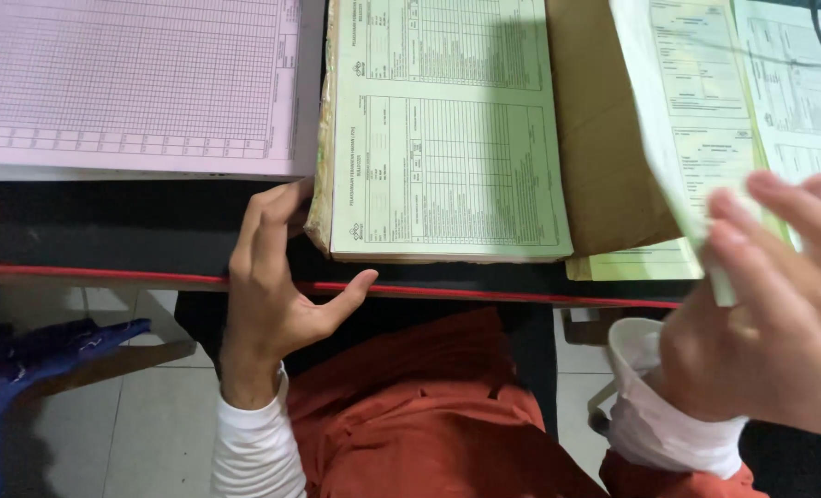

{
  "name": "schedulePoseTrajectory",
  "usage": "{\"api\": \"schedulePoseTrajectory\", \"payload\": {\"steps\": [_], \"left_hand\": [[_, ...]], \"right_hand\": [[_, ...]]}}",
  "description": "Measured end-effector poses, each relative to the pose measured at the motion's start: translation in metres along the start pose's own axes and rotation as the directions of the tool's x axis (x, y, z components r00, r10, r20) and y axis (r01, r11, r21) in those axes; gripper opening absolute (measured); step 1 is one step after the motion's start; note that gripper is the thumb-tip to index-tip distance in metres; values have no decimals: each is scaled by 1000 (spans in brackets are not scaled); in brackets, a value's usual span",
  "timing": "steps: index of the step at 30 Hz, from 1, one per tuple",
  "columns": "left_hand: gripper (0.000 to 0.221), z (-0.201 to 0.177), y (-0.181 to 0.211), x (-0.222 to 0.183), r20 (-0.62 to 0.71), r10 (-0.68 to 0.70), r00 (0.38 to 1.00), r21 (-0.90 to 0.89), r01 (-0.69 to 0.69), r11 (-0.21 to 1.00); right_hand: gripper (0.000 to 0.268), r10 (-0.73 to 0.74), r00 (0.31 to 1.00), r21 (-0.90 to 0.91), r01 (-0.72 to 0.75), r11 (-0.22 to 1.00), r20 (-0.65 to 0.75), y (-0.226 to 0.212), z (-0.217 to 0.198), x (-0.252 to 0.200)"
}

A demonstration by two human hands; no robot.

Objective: Sorting and inspecting stacks of printed forms by flipping through pages and moving them between piles.

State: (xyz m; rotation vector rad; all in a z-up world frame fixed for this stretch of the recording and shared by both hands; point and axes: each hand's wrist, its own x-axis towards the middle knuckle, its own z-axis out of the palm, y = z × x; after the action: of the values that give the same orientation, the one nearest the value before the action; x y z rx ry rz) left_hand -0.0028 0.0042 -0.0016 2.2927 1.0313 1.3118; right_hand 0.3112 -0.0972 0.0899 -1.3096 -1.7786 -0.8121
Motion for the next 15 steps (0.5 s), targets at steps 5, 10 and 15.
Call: {"api": "schedulePoseTrajectory", "payload": {"steps": [5, 10, 15], "left_hand": [[78, 1, 0, -1, -17, -12, 1000, -21, 11, 1000], [78, 1, 3, 0, -31, -25, 999, -34, 24, 999], [83, 1, -1, -2, -27, -10, 1000, -66, 9, 998]], "right_hand": [[12, -154, 975, 252, 112, 961, 158, -57, 16, 47], [27, -241, 904, 257, 154, 954, 354, -70, 38, 51], [23, -263, 919, 384, 138, 913, 294, -87, 69, 42]]}}
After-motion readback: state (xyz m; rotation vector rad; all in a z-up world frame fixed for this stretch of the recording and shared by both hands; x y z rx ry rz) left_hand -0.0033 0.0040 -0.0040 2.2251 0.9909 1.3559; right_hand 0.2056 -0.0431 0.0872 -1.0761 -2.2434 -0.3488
